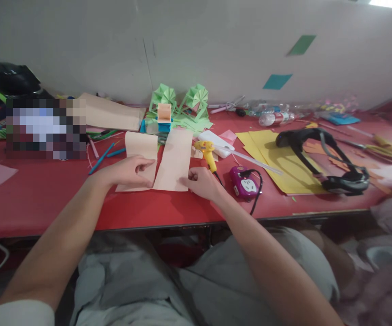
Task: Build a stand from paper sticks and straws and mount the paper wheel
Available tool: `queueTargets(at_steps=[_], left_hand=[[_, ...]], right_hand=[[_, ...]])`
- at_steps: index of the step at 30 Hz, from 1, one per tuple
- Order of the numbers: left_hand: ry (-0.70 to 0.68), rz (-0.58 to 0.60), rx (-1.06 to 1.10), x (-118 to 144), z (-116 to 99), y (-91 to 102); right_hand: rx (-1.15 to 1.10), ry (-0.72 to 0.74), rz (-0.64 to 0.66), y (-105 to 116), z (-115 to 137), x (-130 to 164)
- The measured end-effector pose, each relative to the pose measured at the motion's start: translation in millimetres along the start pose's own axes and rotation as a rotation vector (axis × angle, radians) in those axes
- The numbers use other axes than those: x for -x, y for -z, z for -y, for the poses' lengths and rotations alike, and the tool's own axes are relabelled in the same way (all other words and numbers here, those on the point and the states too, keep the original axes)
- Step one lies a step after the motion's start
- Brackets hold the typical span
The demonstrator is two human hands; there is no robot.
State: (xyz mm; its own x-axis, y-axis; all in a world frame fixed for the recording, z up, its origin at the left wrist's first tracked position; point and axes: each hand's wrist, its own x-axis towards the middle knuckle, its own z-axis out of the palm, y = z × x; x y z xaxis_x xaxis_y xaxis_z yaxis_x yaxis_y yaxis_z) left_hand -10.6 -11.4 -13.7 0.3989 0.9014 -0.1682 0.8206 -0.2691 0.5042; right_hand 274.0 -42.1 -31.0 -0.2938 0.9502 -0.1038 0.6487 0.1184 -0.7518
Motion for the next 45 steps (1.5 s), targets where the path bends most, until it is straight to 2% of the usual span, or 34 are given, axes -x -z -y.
queueTargets(at_steps=[7, 11, 21, 27, 29, 31, 33, 35, 37, 42, 45], left_hand=[[0.004, 0.049, -0.055, 0, 1, 0.4], [0.001, 0.058, -0.076, 1, -1, 0.9], [0.006, 0.037, -0.017, -2, 9, -2.9], [-0.048, 0.024, 0.001, 4, 5, 5.2], [-0.061, -0.047, 0.054, 6, 2, 7.8], [-0.1, -0.214, 0.074, 6, -1, 8.9], [-0.159, -0.395, 0.023, 4, -4, 8.8], [-0.2, -0.481, -0.065, 2, -5, 8.0], [-0.201, -0.466, -0.142, 0, -4, 7.0], [-0.142, -0.297, -0.222, 0, -3, 4.0], [-0.171, -0.331, -0.202, 0, -4, 4.1]], right_hand=[[-0.018, -0.019, 0.012, -1, 4, 3], [-0.045, 0.027, 0.049, -1, -1, 1], [-0.011, 0.082, 0.0, 2, -6, -1], [-0.108, 0.099, -0.052, -1, -6, 1], [-0.204, 0.072, -0.046, -1, -4, 0], [-0.308, 0.017, -0.042, -2, 0, 1], [-0.396, -0.041, -0.052, -1, 5, 3], [-0.451, -0.045, -0.091, -1, 11, 7], [-0.508, 0.009, -0.149, 1, 18, 12], [-0.541, 0.14, -0.255, 8, 32, 22], [-0.528, 0.161, -0.245, 10, 39, 25]])
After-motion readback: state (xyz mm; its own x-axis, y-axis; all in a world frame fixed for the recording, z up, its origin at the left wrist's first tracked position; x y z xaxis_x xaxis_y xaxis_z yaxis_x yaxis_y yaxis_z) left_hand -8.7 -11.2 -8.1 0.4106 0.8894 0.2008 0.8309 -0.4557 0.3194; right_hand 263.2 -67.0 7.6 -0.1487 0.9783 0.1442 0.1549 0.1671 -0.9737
